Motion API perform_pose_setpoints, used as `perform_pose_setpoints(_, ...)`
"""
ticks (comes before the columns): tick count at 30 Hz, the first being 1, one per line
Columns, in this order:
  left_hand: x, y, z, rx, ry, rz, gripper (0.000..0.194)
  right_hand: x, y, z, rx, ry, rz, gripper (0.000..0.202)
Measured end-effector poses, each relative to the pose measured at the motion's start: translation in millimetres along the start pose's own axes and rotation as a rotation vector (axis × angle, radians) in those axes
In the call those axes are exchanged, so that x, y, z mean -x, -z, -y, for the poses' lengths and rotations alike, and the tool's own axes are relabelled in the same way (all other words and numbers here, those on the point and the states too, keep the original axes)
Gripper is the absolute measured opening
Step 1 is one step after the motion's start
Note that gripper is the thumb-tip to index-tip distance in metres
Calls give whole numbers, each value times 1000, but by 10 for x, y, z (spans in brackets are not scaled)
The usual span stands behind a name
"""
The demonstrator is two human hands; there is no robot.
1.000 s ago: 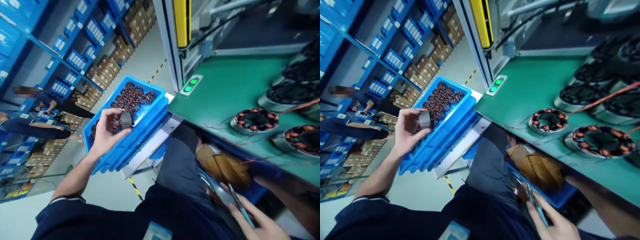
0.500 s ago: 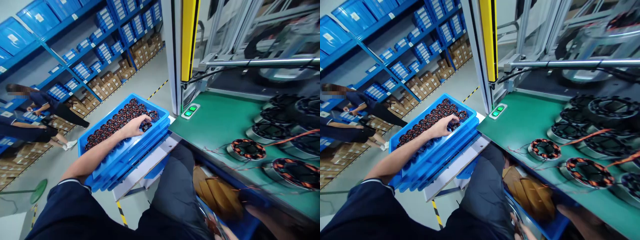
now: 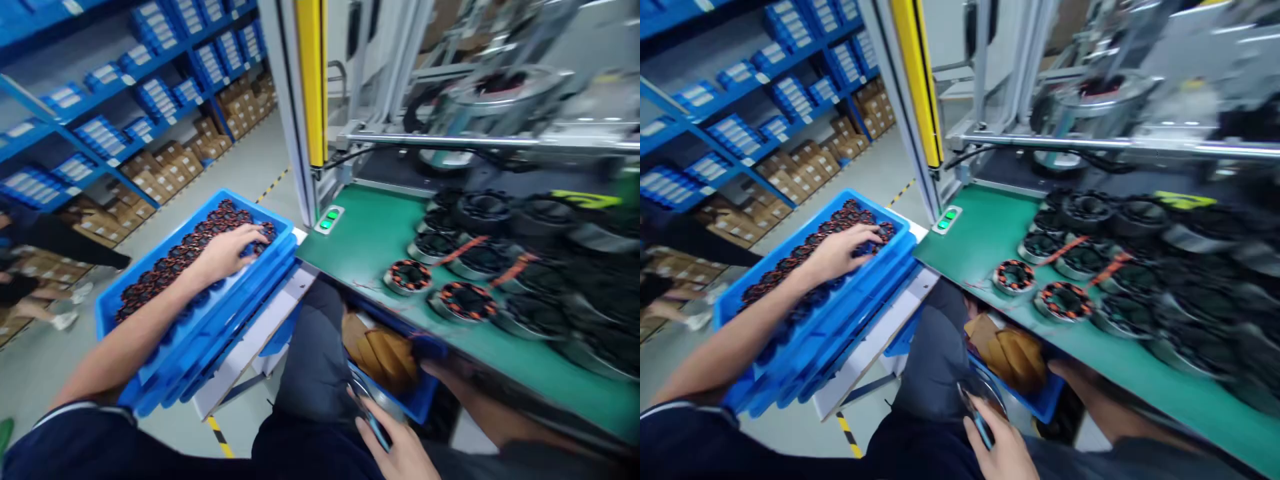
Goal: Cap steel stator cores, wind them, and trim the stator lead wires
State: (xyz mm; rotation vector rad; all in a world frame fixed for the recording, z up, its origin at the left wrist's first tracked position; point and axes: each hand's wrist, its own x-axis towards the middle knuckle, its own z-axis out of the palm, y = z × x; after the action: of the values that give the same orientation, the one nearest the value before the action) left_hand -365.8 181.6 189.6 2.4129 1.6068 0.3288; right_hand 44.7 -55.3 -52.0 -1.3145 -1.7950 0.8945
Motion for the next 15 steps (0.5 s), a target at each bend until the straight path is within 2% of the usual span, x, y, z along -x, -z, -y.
perform_pose_setpoints(2, -141, 109, -303, -88, -146, -125, 33, 39, -11, 27, -38, 67, -56, 55)
perform_pose_setpoints(4, -328, 54, -702, -62, -284, -174, 46, 82, -20, 28, -34, 61, -51, 58)
perform_pose_setpoints(7, -596, -306, -1416, -94, -365, -78, 80, 148, -3, 41, -28, 6, -15, 56)
perform_pose_setpoints(10, -818, -777, -1996, -233, -273, 116, 88, 225, 69, 104, -34, -98, 19, 54)
perform_pose_setpoints(12, -937, -1027, -2183, -271, -210, 195, 79, 296, 148, 157, -46, -181, 32, 55)
perform_pose_setpoints(15, -1031, -1234, -2192, -215, -187, 165, 60, 420, 301, 226, -82, -302, 36, 48)
